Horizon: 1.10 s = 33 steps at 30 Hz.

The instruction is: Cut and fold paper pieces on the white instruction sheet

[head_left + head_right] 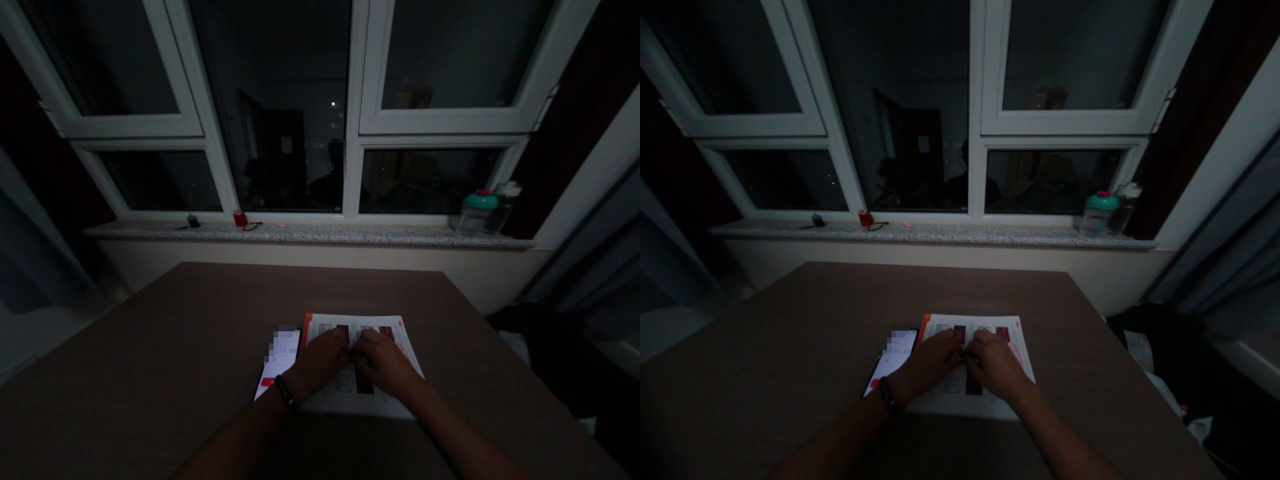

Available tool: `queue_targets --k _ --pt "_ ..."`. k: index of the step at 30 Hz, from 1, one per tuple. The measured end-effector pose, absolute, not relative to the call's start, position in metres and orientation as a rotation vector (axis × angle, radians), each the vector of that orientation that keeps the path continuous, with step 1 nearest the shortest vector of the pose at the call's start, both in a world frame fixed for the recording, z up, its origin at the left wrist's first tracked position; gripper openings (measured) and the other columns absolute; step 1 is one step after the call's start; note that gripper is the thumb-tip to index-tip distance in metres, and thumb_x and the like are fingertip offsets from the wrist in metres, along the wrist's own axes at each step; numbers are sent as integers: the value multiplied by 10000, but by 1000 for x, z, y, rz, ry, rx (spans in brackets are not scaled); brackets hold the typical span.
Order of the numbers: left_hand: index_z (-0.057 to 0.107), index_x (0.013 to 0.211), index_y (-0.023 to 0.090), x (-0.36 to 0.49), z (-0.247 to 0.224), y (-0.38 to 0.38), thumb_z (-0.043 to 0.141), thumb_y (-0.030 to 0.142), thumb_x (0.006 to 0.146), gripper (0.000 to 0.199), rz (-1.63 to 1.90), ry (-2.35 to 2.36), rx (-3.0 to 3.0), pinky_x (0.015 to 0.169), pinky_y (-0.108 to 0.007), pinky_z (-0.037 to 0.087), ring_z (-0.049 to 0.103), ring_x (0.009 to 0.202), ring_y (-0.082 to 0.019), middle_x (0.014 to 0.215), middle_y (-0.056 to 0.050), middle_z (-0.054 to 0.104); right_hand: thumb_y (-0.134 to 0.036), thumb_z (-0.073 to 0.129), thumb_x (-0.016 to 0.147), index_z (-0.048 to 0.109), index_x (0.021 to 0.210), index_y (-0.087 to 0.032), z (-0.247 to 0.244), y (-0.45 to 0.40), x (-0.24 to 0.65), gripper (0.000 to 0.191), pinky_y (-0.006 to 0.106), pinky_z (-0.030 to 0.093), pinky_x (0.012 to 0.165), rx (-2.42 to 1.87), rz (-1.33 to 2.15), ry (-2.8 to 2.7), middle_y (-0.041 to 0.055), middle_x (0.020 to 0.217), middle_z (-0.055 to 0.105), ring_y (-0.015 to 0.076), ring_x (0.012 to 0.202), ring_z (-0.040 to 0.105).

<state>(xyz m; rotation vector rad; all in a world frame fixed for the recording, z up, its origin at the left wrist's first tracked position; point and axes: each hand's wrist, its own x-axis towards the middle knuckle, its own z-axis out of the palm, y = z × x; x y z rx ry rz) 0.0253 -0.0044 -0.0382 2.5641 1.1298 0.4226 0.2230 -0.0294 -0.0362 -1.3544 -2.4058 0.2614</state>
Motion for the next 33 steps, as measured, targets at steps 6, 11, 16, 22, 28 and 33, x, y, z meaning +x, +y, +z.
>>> queue_targets --k 6,11,16,22,28,33 --pt "544 1098 189 25 -37 -7 627 171 908 208 433 1166 2574 983 -352 434 544 1137 -238 1194 -70 588 -220 549 942 704 884 -184 -39 -28 222 170 321 409 808 -1392 80 -2526 67 955 608 213 925 576" --pt "548 1079 194 27 -34 -8 634 176 901 199 410 1224 2584 984 -366 423 538 1118 -248 1174 -67 585 -180 494 974 677 941 -180 -42 -26 222 186 301 407 799 -1379 100 -2465 55 936 626 194 906 581" --pt "534 1062 199 29 -27 -11 643 171 880 215 358 1287 2598 961 -374 417 514 1099 -256 1154 -63 567 -131 502 950 638 861 -177 -49 -19 219 168 290 410 785 -1395 168 -2382 46 908 618 186 881 575" --pt "523 1116 217 30 -24 -13 662 176 848 304 382 1353 2619 949 -390 407 478 1105 -268 1176 -61 525 -104 516 935 609 895 -179 -57 -11 215 126 312 415 835 -1418 232 -2215 53 945 613 204 932 558" --pt "534 1113 235 30 -27 -15 687 172 835 324 472 1369 2615 967 -401 399 453 1140 -269 1215 -53 484 -157 520 965 615 906 -195 -53 -11 217 118 321 404 835 -1405 132 -2293 58 979 600 215 961 545" --pt "581 1093 225 29 -31 -14 637 140 870 245 445 1384 2628 933 -390 420 471 1123 -262 1171 -57 515 -139 503 961 621 912 -188 -50 -13 222 137 278 409 784 -1385 233 -2361 43 969 602 181 916 573"
